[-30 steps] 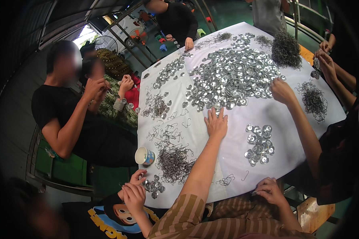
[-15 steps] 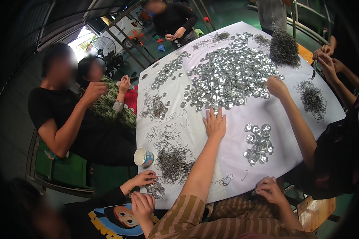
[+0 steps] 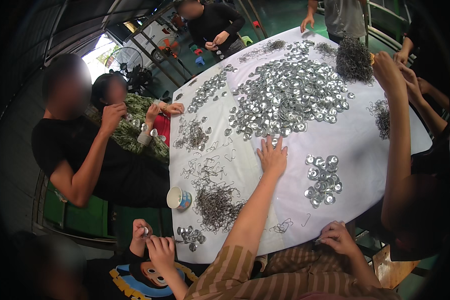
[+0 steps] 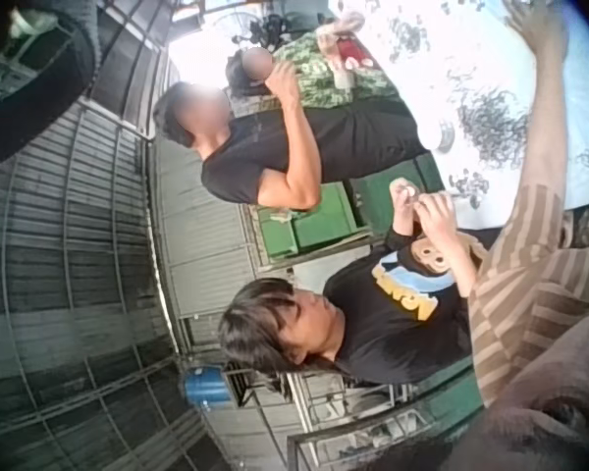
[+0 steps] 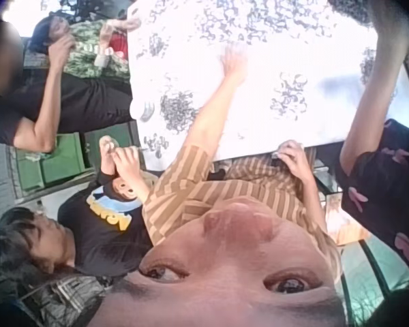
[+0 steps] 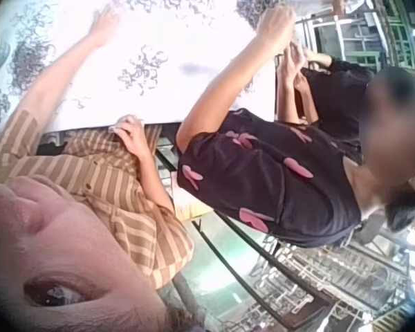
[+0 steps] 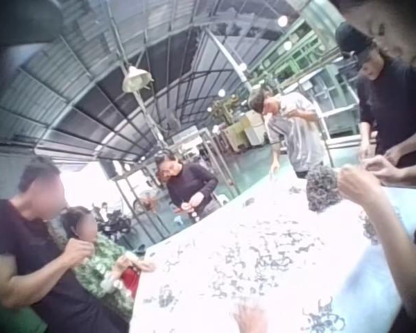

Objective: The person assembles small metal discs and wire loops by hand at a table with several coworkers. They pick up discs and loops, connect them into a chain, and occasionally lift the chain to inspect it.

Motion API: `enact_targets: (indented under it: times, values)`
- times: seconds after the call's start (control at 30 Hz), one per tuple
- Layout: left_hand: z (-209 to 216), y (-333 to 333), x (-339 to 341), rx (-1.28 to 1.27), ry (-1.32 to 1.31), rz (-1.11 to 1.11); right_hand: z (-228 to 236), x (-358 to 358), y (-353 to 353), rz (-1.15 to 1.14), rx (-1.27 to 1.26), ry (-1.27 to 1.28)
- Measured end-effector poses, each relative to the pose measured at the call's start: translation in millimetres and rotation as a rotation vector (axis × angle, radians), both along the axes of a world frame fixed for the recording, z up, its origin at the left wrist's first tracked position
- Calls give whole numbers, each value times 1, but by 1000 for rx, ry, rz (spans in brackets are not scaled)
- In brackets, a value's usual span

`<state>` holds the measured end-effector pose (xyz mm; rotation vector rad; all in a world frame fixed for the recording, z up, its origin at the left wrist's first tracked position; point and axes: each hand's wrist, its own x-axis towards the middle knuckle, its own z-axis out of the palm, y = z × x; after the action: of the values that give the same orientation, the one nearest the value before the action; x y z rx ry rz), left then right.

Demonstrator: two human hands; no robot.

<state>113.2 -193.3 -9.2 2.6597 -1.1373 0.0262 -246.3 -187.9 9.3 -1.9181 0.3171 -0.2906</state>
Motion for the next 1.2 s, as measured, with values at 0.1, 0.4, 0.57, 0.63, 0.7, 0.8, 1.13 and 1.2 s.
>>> enact_targets:
  times: [0.1, 0.4, 0.57, 0.63, 0.7, 0.8, 1.13, 1.2]
  values:
    - [-4, -4, -22, -43, 5, -127, 0, 1, -1, 9, -2, 4]
    - [17, -28, -82, -394, 501, -535, -1, 0, -3, -7, 54, 4]
    - [4, -35, 14, -573, 242, -106, -1, 0, -4, 20, 56, 5]
    - [8, -25, 61, -434, 135, 91, 0, 0, -5, 34, 44, 16]
    - [0, -13, 106, -360, 107, 250, 1, 0, -5, 48, 46, 19]
    - [4, -15, 129, -262, 157, 338, -2, 0, -7, 51, 52, 23]
    - [-5, -47, 64, -357, 20, -148, -8, -2, -4, 21, 113, 28]
    - [-6, -44, 43, -369, 81, -229, -4, -1, -4, 23, 81, 27]
